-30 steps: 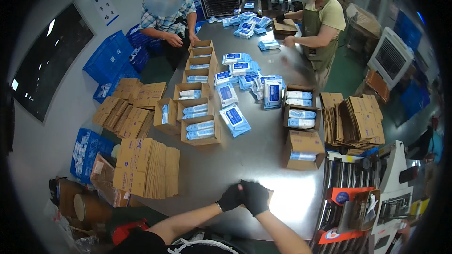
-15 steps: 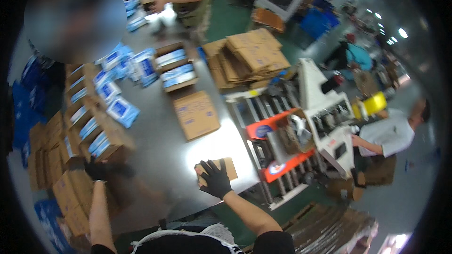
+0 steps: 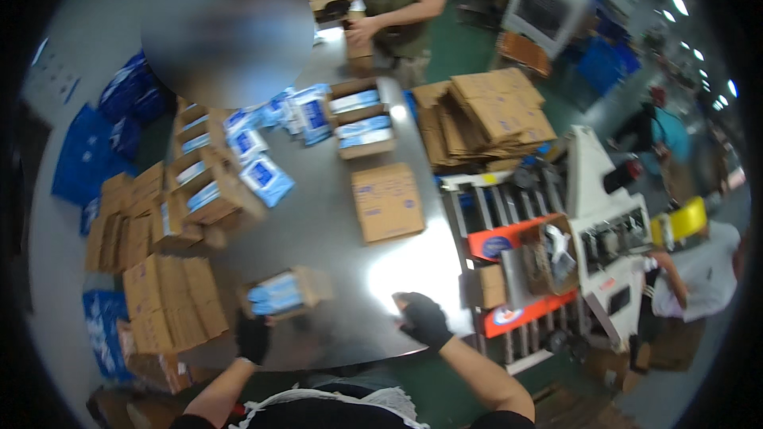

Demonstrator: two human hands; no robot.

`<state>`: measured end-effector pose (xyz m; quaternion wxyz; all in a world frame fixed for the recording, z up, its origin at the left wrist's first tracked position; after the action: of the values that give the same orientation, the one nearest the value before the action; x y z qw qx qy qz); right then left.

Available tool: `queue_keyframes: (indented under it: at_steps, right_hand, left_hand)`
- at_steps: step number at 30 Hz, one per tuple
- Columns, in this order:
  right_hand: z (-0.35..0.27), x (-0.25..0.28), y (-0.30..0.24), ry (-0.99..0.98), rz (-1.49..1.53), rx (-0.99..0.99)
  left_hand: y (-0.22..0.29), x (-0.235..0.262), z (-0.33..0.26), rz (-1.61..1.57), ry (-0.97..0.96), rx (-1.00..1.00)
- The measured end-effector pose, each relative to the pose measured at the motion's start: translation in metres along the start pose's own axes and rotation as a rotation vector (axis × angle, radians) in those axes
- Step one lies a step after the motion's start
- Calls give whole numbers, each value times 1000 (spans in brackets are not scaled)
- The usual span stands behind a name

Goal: The person folds small cardboard boxes, places packs of wet wipes into the boxes by hand, and sets the filled boxes on a metal table or a conveyor belt.

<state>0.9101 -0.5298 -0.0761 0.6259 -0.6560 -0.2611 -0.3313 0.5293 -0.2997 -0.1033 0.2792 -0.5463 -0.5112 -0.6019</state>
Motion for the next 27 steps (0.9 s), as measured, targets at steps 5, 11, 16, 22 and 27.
queue_keyframes:
  at_steps: [5, 11, 16, 22, 27]
  right_hand:
    - [79, -91, -103, -399, -13, 415]
    - [111, -76, -104, -365, 262, 46]
    - [178, -35, -184, 103, -219, 359]
    - [126, -124, -143, 150, -270, 80]
    - [47, -55, -95, 12, -313, 6]
  left_hand:
    - [139, 17, -26, 90, -378, -648]
    - [133, -23, 33, -269, -649, -648]
    - [81, -65, 32, -816, -121, 12]
    - [72, -41, 112, -345, -359, -556]
    - [-70, 102, 316, 75, 782, -267]
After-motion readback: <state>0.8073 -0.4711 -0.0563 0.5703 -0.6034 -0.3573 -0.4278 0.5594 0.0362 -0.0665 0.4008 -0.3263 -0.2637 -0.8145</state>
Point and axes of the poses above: each hand's wrist, its own z-axis towards the middle knuckle, its own x-axis out of the back of the hand, y = z × x, the point moved 5 cm from there along z, towards the middle knuckle, and after that the axes turned 8 degrees about x, right-handed, at the moved point
